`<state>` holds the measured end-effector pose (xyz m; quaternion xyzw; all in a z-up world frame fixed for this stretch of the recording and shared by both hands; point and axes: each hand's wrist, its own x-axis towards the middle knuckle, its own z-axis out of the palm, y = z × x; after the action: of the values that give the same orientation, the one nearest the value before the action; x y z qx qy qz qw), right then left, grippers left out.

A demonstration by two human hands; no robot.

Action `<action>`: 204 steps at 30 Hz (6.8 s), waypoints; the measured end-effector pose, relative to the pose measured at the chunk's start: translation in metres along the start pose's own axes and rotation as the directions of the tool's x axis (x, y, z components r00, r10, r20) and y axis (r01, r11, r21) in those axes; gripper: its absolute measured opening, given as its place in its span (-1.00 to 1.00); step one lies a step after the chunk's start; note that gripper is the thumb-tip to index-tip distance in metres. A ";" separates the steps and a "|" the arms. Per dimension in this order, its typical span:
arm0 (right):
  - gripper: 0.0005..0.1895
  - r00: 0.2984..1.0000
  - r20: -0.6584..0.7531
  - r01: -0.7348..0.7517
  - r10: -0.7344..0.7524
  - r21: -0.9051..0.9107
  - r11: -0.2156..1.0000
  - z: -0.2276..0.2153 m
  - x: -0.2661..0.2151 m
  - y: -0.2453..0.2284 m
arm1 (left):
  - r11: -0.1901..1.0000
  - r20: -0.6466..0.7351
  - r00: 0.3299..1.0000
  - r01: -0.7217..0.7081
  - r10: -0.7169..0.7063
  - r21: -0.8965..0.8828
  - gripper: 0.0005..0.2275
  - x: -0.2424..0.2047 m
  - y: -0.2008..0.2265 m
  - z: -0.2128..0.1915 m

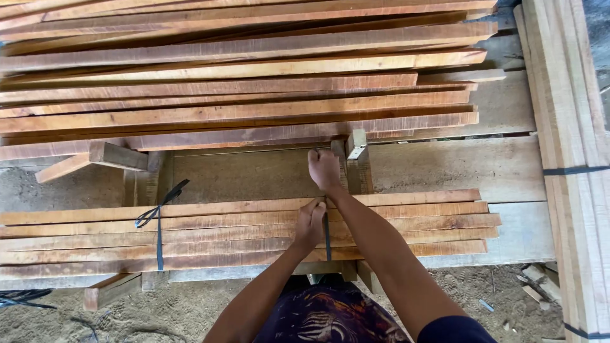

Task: Organizing and bundling thin wood strips using ties on a workbench.

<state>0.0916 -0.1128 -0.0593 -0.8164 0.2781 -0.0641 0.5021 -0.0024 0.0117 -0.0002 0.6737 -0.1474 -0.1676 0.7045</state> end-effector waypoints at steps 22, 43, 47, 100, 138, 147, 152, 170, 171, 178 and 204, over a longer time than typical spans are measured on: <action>-0.50 0.969 0.202 -0.098 0.141 -0.208 0.973 0.041 0.020 0.031 | 0.996 0.032 0.997 0.074 -0.075 0.040 -0.64 0.014 -0.010 -0.004; -0.68 0.948 0.318 -0.014 -0.034 0.148 0.989 -0.111 -0.122 -0.011 | 0.825 0.038 0.826 0.563 -0.562 -0.047 -0.76 0.096 -0.067 -0.027; -0.63 0.857 0.437 0.342 -0.275 -0.083 0.936 -0.119 -0.129 -0.020 | 0.822 -0.112 0.818 0.546 -0.565 -0.162 -0.77 0.100 -0.078 -0.022; -0.49 0.686 0.577 0.722 -0.443 -0.469 0.508 -0.102 -0.127 0.001 | 0.833 0.231 0.859 0.323 -0.458 0.450 -0.53 0.034 0.008 -0.041; -0.31 0.818 0.546 0.108 -0.178 0.159 0.981 -0.123 -0.094 -0.084 | 0.714 0.153 0.948 0.097 -0.279 0.694 -0.77 0.047 0.001 -0.036; -0.48 0.897 0.219 0.395 -0.385 -0.006 0.918 -0.099 -0.069 -0.072 | 0.819 0.206 0.950 0.080 -0.236 0.569 -0.80 0.045 -0.001 -0.039; -0.55 0.802 0.238 0.594 -0.548 -0.409 0.693 -0.084 -0.075 0.007 | 0.766 0.181 0.942 0.109 -0.283 0.634 -0.84 0.053 -0.043 -0.040; -0.81 0.483 0.381 0.775 -0.788 -0.605 0.183 -0.079 -0.082 0.056 | 0.725 0.135 0.919 0.194 -0.370 0.661 -0.80 0.067 -0.099 -0.039; -0.81 0.501 0.377 0.792 -0.779 -0.564 0.236 -0.083 -0.084 0.052 | 0.708 0.130 0.909 0.212 -0.396 0.674 -0.78 0.066 -0.096 -0.039; -0.77 0.602 0.321 0.740 -0.731 -0.568 0.360 -0.073 -0.091 0.054 | 0.705 0.117 0.897 0.248 -0.426 0.665 -0.79 0.062 -0.063 -0.039; -0.84 0.664 0.380 0.748 -0.644 -0.345 0.567 -0.090 -0.097 0.032 | 0.681 0.390 0.912 -0.208 -0.123 0.702 -0.69 0.057 -0.032 -0.048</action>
<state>-0.0366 -0.1440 -0.0261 -0.9569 -0.1164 -0.1006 0.2462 0.0683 0.0288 -0.0354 0.8440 -0.3610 -0.2141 0.3340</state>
